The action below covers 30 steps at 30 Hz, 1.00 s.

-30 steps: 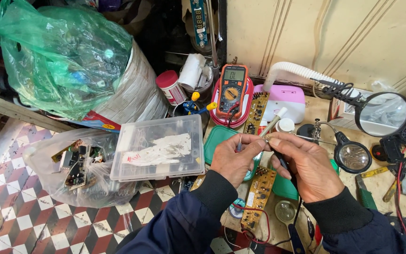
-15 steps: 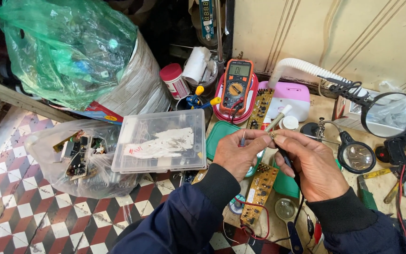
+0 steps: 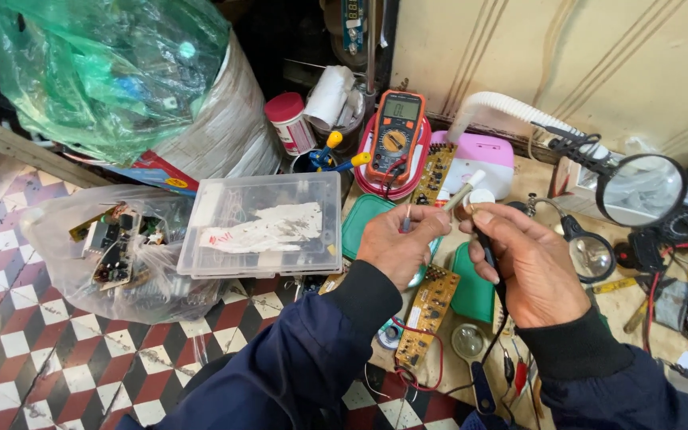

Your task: Testing and repairing a circuit board using a multimeter and heat gun

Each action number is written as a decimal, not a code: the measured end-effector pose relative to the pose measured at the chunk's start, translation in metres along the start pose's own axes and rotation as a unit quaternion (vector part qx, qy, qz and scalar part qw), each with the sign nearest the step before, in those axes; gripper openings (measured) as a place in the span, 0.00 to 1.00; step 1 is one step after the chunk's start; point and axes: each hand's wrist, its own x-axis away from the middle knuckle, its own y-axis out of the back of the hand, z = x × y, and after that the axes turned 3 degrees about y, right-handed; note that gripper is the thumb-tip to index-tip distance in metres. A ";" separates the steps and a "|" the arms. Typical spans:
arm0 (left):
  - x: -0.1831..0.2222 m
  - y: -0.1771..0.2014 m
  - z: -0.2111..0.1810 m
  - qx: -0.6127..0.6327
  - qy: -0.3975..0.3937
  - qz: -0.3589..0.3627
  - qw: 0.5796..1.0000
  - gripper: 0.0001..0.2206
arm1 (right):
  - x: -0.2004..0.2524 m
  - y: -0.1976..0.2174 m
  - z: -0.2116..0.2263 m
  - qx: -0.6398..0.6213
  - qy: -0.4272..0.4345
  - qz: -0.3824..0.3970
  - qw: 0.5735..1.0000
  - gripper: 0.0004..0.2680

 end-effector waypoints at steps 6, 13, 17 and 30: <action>0.032 0.001 -0.039 0.139 0.036 -0.053 0.988 0.14 | 0.053 -0.018 0.010 0.065 -0.070 0.054 0.994 0.15; 0.105 0.011 0.000 0.222 0.040 -0.011 0.974 0.14 | 0.139 0.007 -0.023 0.019 -0.152 0.235 0.960 0.07; 0.126 0.046 0.044 0.172 -0.077 -0.084 0.978 0.11 | 0.193 0.033 -0.087 0.292 -0.092 0.232 0.923 0.08; 0.222 0.159 -0.032 0.119 -0.317 -0.183 0.923 0.08 | 0.205 0.093 -0.319 0.642 0.074 0.293 0.704 0.15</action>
